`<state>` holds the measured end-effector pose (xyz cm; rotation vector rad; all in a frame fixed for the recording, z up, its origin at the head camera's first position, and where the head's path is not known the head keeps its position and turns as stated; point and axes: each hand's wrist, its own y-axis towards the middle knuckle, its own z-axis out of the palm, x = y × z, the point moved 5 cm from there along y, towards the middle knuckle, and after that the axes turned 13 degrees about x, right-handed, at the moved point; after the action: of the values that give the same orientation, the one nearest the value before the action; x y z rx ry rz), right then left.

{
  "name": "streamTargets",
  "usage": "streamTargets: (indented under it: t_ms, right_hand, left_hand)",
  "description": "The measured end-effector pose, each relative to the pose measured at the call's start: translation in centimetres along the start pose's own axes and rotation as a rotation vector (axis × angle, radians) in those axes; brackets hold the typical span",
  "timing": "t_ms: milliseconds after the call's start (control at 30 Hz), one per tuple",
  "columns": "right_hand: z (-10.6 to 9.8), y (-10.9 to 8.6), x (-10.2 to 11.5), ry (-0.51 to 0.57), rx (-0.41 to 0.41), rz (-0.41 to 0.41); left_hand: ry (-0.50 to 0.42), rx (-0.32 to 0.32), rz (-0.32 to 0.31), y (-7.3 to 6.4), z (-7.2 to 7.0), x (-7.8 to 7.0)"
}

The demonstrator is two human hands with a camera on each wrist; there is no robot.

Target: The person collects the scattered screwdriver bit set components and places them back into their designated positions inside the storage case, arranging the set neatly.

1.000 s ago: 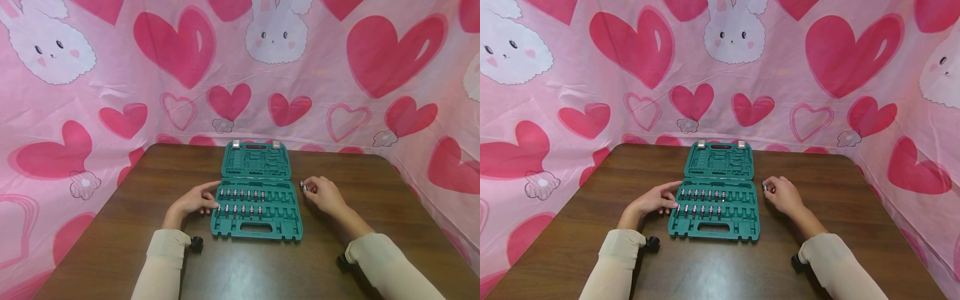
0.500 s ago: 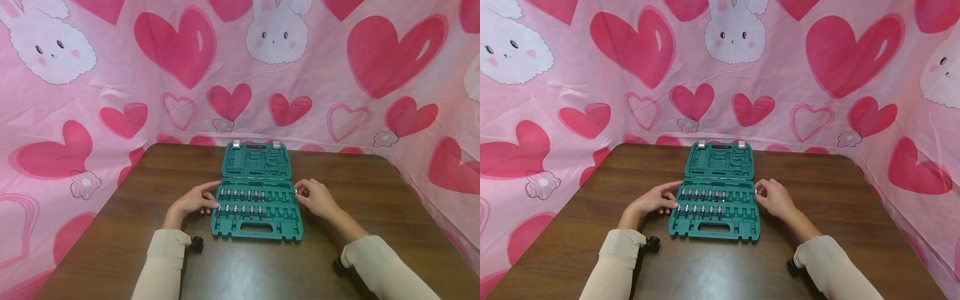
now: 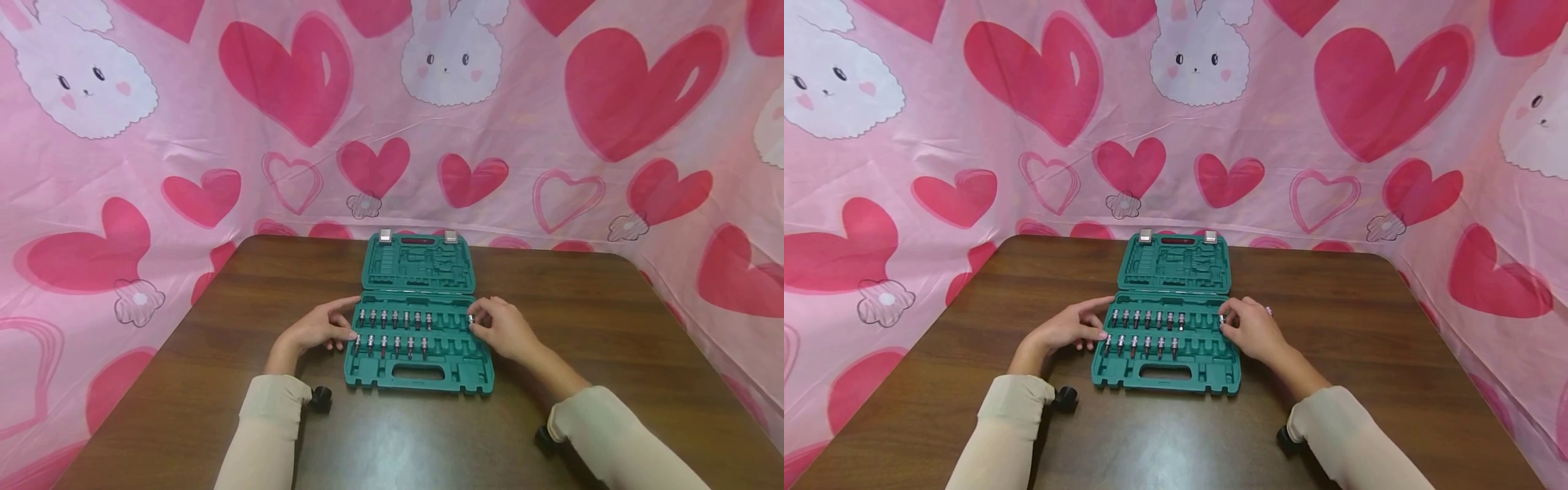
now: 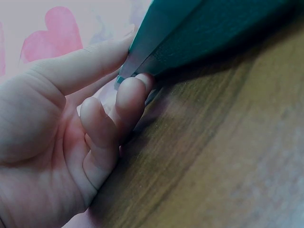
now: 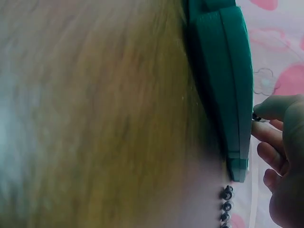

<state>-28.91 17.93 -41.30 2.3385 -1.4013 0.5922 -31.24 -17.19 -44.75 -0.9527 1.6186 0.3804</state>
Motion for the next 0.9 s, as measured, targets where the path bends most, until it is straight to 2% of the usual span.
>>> streamTargets:
  t_ms: [533,900]
  right_hand:
    - [1.1,0.4,1.5,-0.007,0.025,-0.002]
    - [2.0,0.4,2.5,0.043,0.056,-0.030]
  left_hand:
    - [0.001,-0.006,-0.008,-0.1,0.0,0.0]
    - [-0.004,-0.003,-0.006,-0.1,0.0,-0.1]
